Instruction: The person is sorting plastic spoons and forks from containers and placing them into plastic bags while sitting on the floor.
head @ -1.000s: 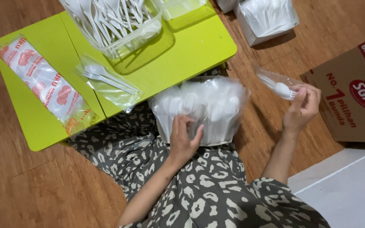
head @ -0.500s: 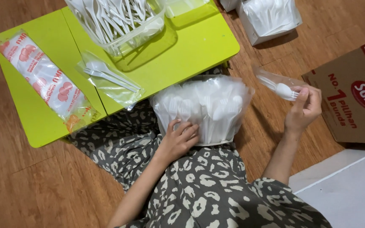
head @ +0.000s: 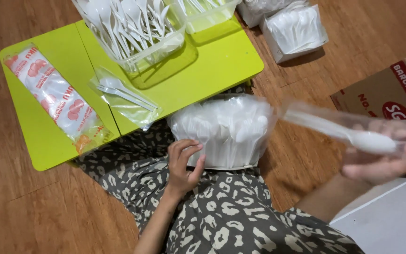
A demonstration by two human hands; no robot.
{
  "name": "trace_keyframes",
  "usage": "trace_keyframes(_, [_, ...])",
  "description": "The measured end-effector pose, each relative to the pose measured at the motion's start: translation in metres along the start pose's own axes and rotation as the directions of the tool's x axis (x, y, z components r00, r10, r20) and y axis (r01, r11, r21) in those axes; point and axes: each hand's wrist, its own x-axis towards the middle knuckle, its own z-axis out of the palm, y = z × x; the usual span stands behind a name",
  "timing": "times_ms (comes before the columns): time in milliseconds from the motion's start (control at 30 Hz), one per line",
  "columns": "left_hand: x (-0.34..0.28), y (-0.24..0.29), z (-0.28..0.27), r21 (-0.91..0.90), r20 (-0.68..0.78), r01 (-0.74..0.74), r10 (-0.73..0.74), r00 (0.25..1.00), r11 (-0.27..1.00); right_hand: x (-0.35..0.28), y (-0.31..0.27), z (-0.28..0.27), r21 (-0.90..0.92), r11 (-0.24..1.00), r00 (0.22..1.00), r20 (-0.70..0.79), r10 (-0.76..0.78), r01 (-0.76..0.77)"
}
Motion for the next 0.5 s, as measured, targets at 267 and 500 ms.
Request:
trace_keyframes(267, [0.005, 0.047, 0.010, -0.629, 0.583, 0.531, -0.107, 0.806, 0.568, -0.025, 0.009, 0.053, -0.279, 0.869, 0.708, 0.504, 0.495, -0.409])
trace_keyframes(500, [-0.019, 0.023, 0.030, -0.659, 0.591, 0.613, -0.203, 0.780, 0.436, -0.046, 0.063, 0.102, -0.278, 0.722, 0.633, 0.351, 0.690, -0.633])
